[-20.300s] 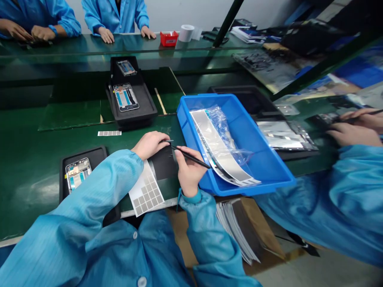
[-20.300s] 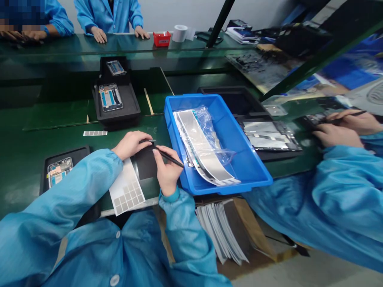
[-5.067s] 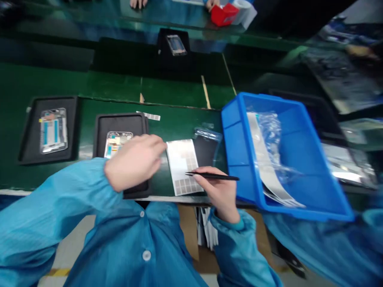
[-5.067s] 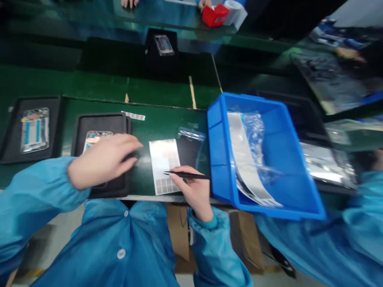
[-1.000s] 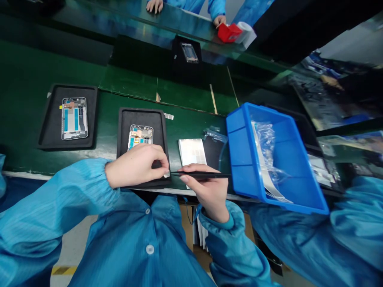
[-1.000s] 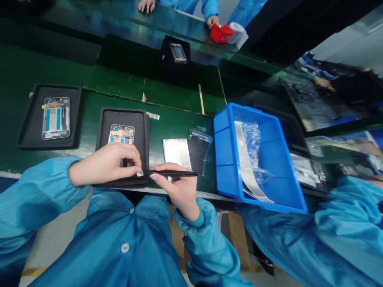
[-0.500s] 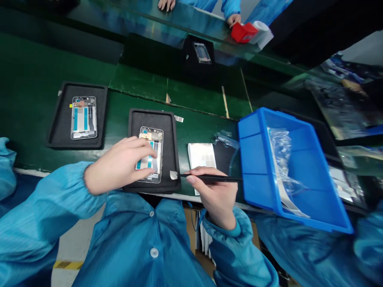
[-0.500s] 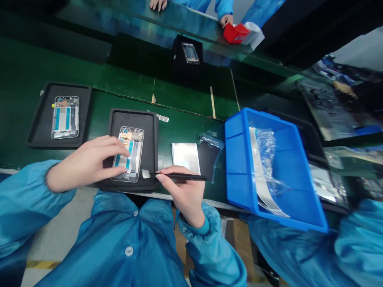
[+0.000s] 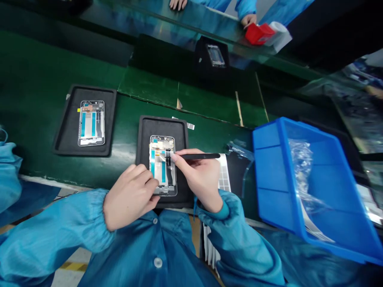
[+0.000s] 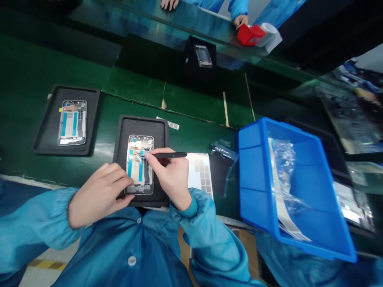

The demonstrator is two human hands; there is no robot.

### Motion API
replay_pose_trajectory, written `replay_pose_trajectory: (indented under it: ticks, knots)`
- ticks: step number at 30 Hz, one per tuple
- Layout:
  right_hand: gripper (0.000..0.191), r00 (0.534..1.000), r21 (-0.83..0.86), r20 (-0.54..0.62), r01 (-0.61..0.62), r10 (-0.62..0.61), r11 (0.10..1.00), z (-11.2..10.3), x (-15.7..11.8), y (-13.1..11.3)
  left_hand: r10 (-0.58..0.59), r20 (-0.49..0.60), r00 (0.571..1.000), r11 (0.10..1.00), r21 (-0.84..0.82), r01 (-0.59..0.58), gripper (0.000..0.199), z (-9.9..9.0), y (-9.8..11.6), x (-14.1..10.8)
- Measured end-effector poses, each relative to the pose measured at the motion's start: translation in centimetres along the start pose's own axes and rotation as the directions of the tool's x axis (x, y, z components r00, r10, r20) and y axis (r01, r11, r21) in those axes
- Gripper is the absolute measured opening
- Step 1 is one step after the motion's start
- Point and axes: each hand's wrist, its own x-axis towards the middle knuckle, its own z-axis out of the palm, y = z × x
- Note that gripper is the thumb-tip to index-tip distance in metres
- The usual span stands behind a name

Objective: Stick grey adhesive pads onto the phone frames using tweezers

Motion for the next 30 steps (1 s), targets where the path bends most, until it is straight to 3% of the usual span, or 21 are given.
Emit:
replay_pose_trajectory:
  ticks: [6, 11, 13, 30]
  knots:
    - [0.009, 0.999, -0.063, 0.042, 0.038, -0.035, 0.997, 0.4, 1.0, 0.2, -0.041, -0.017, 0.999, 0.993, -0.115, 0.039, 0.016, 0.4, -0.1, 0.0]
    - [0.008, 0.995, -0.083, 0.088, 0.058, -0.051, 0.995, 0.5, 1.4, 0.2, -0.129, -0.226, 0.966, 0.991, 0.014, 0.135, 0.033, 0.6, -2.4, 0.6]
    - [0.007, 0.994, -0.095, 0.096, 0.062, -0.053, 0.994, 0.5, 1.5, 0.2, -0.144, -0.264, 0.954, 0.986, 0.047, 0.161, 0.034, 0.8, -3.1, 1.0]
    - [0.006, 0.989, -0.134, 0.124, 0.1, -0.083, 0.986, 0.4, 1.5, 0.7, -0.144, -0.263, 0.954, 0.984, 0.061, 0.165, 0.032, 1.1, -3.2, 1.2]
